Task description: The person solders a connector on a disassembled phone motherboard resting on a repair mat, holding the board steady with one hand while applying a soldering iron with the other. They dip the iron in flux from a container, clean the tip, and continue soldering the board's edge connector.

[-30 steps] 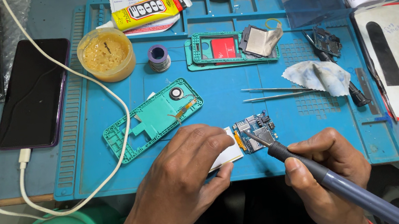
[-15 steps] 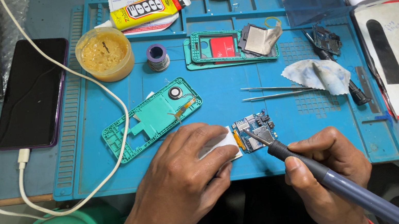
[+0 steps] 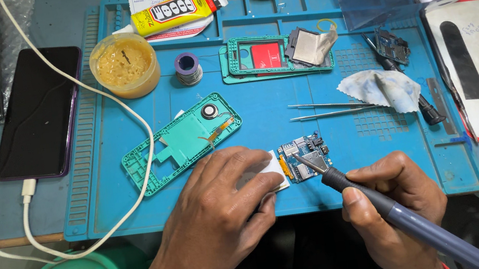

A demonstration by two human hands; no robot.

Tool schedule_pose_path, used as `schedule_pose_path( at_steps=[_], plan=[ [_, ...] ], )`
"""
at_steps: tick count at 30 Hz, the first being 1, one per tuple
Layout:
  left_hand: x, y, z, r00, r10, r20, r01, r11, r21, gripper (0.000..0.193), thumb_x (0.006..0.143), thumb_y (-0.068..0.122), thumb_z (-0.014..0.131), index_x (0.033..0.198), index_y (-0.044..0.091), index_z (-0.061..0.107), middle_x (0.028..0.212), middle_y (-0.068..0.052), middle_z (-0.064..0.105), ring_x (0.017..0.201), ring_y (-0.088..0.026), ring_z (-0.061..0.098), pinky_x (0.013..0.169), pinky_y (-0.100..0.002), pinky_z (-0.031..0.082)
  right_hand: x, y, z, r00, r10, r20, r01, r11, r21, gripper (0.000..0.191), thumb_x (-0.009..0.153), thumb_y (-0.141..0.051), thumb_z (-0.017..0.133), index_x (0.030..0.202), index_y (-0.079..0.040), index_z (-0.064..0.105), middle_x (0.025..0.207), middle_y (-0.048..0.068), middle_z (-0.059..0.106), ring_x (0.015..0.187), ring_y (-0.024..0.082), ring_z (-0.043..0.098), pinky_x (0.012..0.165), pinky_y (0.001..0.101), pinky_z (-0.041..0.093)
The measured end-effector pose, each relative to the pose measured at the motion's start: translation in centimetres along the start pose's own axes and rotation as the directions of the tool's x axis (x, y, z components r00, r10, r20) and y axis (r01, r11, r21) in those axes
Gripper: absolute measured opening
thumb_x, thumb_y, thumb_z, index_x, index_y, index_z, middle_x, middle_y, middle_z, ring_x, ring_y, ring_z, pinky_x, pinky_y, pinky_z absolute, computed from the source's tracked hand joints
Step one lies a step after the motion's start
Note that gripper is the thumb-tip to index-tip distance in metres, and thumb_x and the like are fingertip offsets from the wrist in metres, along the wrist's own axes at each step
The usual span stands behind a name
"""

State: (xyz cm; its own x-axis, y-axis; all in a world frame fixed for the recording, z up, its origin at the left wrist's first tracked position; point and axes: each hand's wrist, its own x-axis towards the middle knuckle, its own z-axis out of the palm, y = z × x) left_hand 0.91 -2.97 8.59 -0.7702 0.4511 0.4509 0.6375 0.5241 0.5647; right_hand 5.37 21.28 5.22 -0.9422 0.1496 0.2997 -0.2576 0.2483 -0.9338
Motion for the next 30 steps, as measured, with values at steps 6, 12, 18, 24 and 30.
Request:
schedule_pose_path(
  at_steps=[6,12,18,24,30],
  plan=[
    [0.0,0.0,-0.3,0.999,0.03,0.042,-0.031,0.999,0.023,0.04,0.076,0.014,0.079,0.115,0.01,0.072,0.125,-0.01,0.065,0.119,-0.03,0.059,0.101,-0.044,0.047,-0.1,-0.1,0.1,1.0,-0.018,-0.016,0.018,1.0,0.0,0.013,0.092,-0.006,0.071,0.097,0.0,0.06,0.068,0.0,0.057,0.059,0.004,0.055,0.054,0.0193,0.047],
    [1.1,0.5,0.7,0.995,0.037,0.096,-0.043,0.997,0.059,0.048,0.074,0.016,0.08,0.121,0.013,0.071,0.129,-0.011,0.062,0.12,-0.032,0.056,0.102,-0.046,0.044,0.5,0.3,-0.8,0.999,-0.001,-0.035,0.001,1.0,0.0,0.014,0.092,-0.006,0.071,0.097,0.0,0.06,0.068,0.0,0.057,0.059,0.004,0.056,0.054,0.0196,0.047],
    [1.6,0.5,1.4,0.994,0.051,0.095,-0.058,0.996,0.071,0.045,0.075,0.016,0.079,0.12,0.013,0.071,0.131,-0.013,0.06,0.122,-0.033,0.055,0.104,-0.046,0.044,0.9,0.8,-1.5,0.999,-0.005,-0.035,0.005,1.0,0.011,0.014,0.093,-0.006,0.071,0.097,0.001,0.06,0.068,0.0,0.057,0.059,0.004,0.057,0.053,0.0201,0.048],
    [1.6,0.4,1.6,0.993,0.059,0.101,-0.065,0.996,0.063,0.046,0.075,0.015,0.08,0.119,0.011,0.071,0.13,-0.014,0.06,0.122,-0.033,0.055,0.105,-0.046,0.044,0.9,0.8,-1.6,1.0,-0.01,-0.029,0.011,1.0,0.007,0.013,0.093,-0.006,0.071,0.098,0.001,0.06,0.069,0.0,0.057,0.06,0.004,0.057,0.054,0.0203,0.049],
    [1.7,0.2,2.0,0.993,0.063,0.098,-0.068,0.996,0.051,0.044,0.074,0.015,0.08,0.117,0.01,0.071,0.13,-0.015,0.06,0.123,-0.034,0.055,0.105,-0.046,0.044,1.1,1.1,-1.8,1.0,-0.012,-0.026,0.013,1.0,0.017,0.014,0.093,-0.005,0.07,0.098,0.001,0.06,0.068,0.0,0.057,0.059,0.004,0.056,0.053,0.0201,0.048]
  ],
)
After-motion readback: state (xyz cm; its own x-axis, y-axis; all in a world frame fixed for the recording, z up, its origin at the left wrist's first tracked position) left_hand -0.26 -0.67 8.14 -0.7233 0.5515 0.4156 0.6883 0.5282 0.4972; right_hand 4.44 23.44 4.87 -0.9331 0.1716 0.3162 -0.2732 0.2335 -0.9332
